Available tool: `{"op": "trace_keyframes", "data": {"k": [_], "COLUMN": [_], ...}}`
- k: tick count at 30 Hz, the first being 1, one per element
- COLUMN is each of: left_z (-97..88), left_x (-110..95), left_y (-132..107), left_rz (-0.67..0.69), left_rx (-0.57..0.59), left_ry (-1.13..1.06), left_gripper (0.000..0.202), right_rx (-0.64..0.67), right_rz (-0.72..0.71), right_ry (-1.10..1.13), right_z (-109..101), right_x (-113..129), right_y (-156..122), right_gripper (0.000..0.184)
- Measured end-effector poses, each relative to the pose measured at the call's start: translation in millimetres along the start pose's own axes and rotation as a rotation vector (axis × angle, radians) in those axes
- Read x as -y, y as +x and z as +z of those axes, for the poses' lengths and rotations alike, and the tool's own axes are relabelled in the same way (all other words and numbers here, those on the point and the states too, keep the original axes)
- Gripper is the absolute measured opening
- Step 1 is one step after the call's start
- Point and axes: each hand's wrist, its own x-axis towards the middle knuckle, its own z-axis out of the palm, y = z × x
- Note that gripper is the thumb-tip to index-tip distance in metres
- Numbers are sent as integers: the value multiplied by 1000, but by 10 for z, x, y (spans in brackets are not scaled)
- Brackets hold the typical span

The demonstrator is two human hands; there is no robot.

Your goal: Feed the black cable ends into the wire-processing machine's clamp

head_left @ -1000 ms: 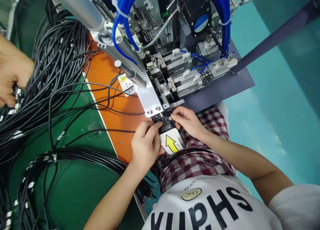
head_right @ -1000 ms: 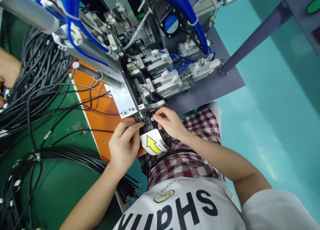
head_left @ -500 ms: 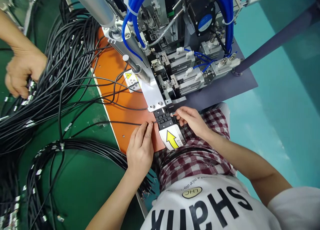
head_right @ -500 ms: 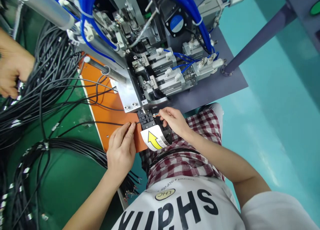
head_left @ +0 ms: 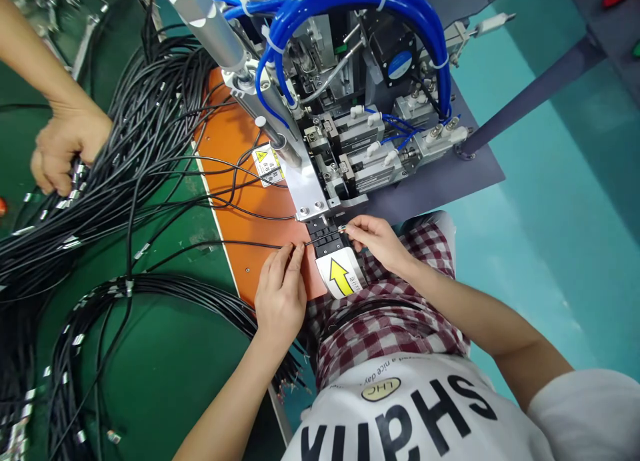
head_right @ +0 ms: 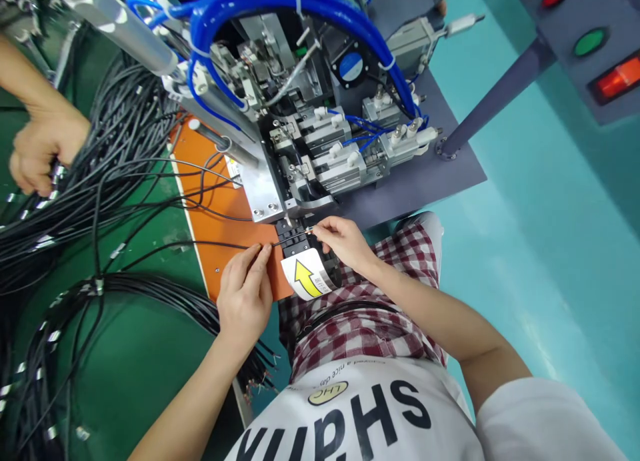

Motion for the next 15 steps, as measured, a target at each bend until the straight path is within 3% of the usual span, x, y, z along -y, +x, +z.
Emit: {"op": "trace_keyframes", "data": {"k": [5, 9, 15], "left_z": [8, -17, -92], "left_x": [-6, -3, 129], "left_y": [-17, -26, 348], "left_rz": [17, 27, -2], "left_rx": [-18, -40, -26], "left_ry": [12, -11, 18], "left_gripper": [54, 53, 44], "right_rx": [-82, -145, -178], "right_rz": [73, 82, 64], "right_ry": [48, 57, 54], "right_z": [-133, -217, -243], "right_x": [-98, -174, -198], "right_y": [-93, -167, -242], "right_gripper": [48, 48, 43]}}
